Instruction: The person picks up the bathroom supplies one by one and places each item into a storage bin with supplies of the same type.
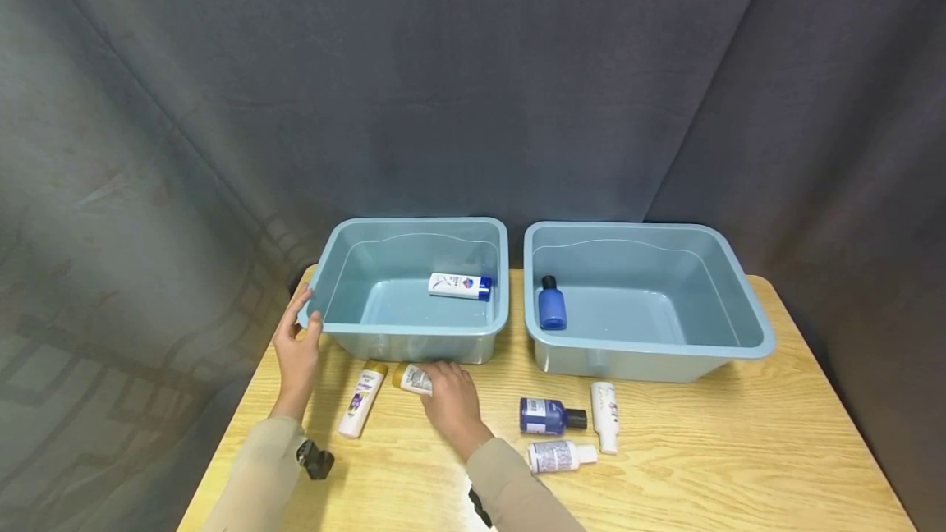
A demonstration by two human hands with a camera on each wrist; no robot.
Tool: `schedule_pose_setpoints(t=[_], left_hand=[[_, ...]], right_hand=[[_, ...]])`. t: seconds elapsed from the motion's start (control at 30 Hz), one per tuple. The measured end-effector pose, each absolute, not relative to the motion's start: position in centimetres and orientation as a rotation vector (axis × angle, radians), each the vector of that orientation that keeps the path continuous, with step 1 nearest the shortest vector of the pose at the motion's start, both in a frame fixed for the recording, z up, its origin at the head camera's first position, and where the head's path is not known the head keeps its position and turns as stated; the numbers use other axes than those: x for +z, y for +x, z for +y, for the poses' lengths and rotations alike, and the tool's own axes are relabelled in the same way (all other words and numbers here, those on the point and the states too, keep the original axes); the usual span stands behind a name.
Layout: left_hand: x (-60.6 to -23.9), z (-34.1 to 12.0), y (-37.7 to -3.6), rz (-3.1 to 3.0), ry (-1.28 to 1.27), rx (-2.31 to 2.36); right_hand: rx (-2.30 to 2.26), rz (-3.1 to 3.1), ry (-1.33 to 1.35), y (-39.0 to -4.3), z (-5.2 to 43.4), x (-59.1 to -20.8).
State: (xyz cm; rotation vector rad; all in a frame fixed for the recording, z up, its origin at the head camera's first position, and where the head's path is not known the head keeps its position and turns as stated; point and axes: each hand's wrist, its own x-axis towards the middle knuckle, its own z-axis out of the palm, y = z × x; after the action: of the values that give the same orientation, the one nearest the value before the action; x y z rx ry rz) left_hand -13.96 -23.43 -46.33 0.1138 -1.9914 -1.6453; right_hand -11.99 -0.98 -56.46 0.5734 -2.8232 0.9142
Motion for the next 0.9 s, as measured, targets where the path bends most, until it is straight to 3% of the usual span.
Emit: schedule_pose_setpoints(t=[0.9], left_hand=[[-46.38, -23.44, -14.07, -1.992, 0.133, -1.641]], right_hand=[[0.946, -2.804, 0.558, -11.94, -0.6, -56.06]])
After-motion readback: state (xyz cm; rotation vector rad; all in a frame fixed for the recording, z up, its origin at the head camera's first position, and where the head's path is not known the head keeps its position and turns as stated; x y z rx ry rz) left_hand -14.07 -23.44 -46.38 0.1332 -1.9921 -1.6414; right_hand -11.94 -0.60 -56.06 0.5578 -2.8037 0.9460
